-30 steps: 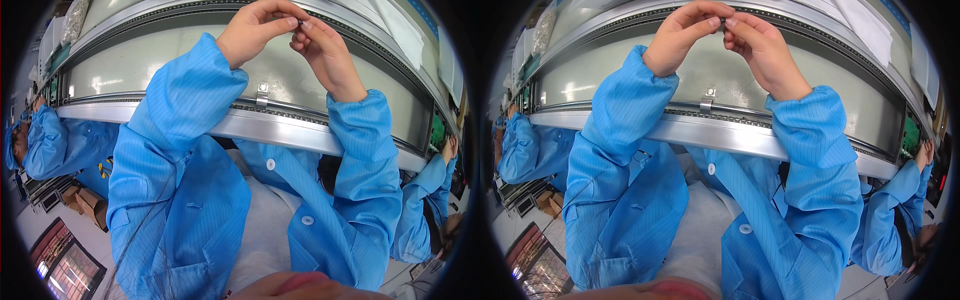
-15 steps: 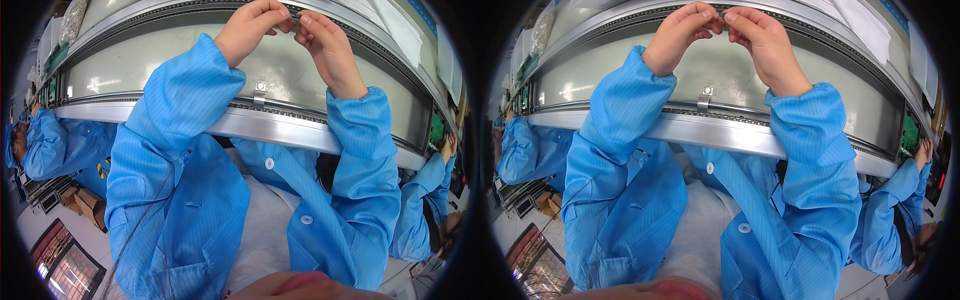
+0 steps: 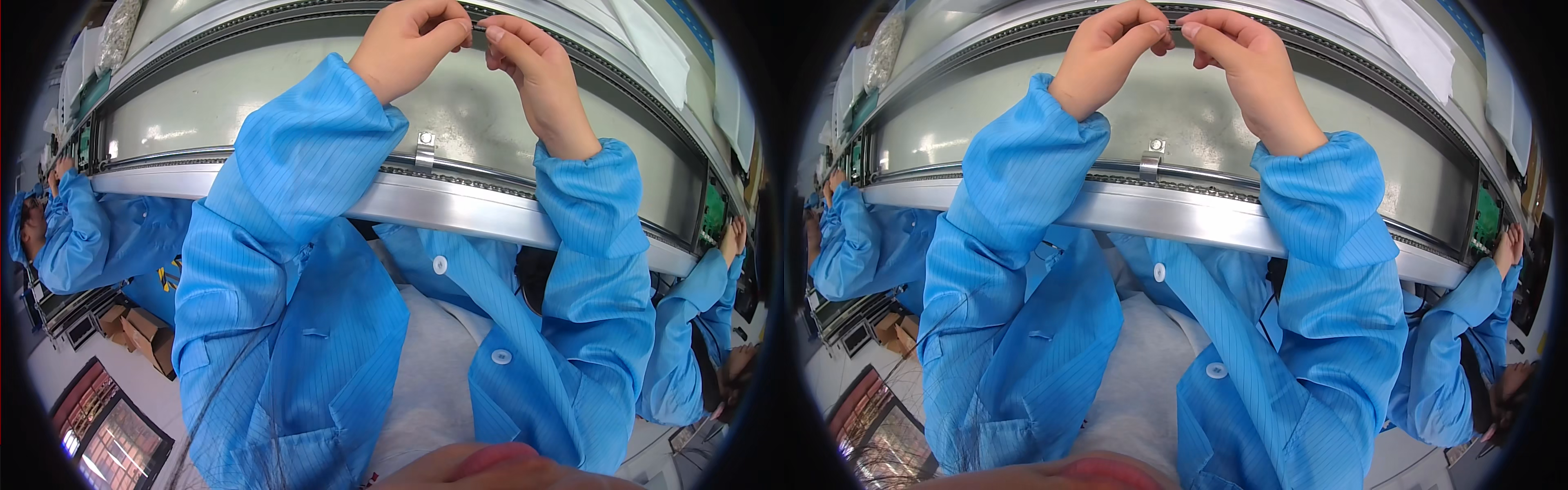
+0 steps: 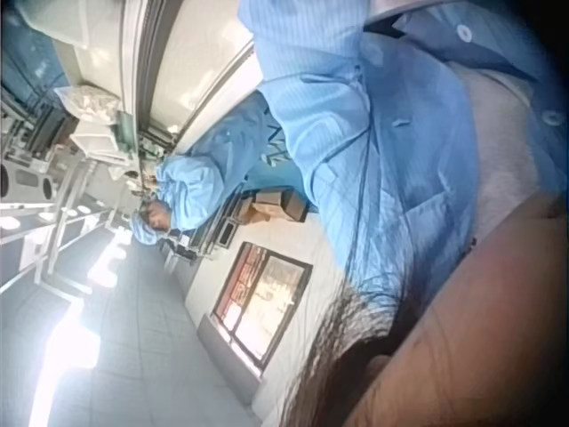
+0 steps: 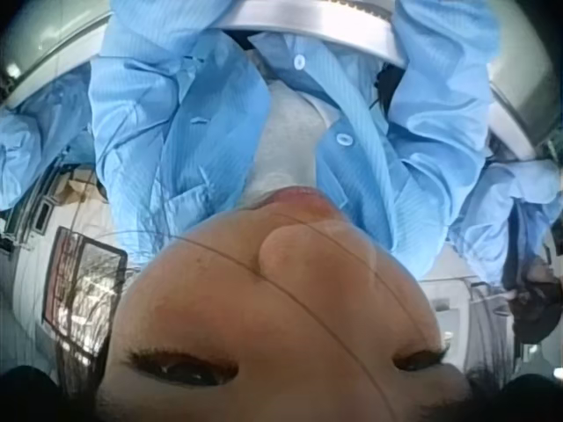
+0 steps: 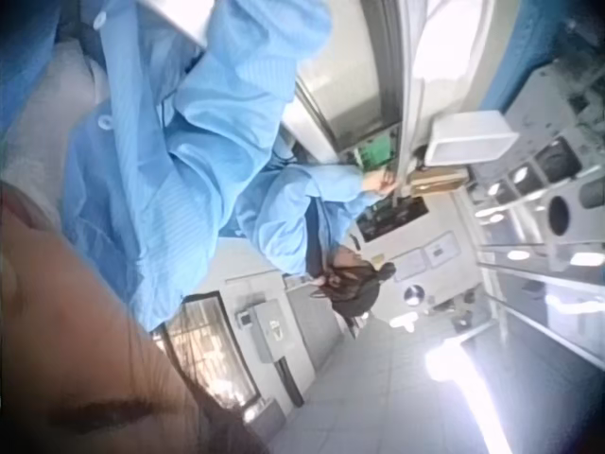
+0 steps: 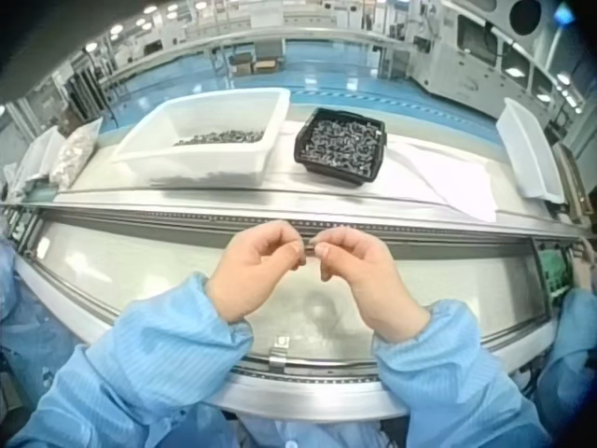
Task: Manually placing electronic components onto printed circuit boards on an assembly line.
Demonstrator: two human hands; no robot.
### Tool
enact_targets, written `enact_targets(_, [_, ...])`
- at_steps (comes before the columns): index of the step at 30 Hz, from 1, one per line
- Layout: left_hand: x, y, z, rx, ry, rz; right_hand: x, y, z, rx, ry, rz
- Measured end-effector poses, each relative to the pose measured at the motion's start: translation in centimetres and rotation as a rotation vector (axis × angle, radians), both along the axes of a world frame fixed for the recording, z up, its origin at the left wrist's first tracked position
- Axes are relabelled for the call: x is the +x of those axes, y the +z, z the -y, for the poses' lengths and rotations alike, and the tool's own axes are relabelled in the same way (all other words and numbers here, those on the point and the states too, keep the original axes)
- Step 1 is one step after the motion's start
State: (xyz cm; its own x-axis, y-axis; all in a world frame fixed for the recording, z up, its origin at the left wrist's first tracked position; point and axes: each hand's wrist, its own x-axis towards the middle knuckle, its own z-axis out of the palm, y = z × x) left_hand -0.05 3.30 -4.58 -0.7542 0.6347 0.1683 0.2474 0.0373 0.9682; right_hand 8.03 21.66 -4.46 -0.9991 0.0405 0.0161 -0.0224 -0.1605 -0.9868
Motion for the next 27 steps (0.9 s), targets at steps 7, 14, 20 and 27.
enact_targets(7, [0.4, 0.7, 0.3, -0.087, 0.094, -0.312, 0.0, 0.1, 0.1, 0.108, 0.013, 0.016])
enact_targets(14, [0.4, 1.0, 0.3, -0.051, -0.078, 0.089, 0.2, -0.2, -0.1, -0.178, 0.115, 0.064])
enact_targets(20, [1.2, 2.0, 0.0, -0.017, -0.185, 0.364, 0.1, -0.1, 0.2, -0.319, 0.283, 0.001])
enact_targets(27, [1.7, 2.6, -0.3, -0.018, -0.062, 0.483, 0.1, 1.1, -0.8, -0.090, 0.124, 0.025])
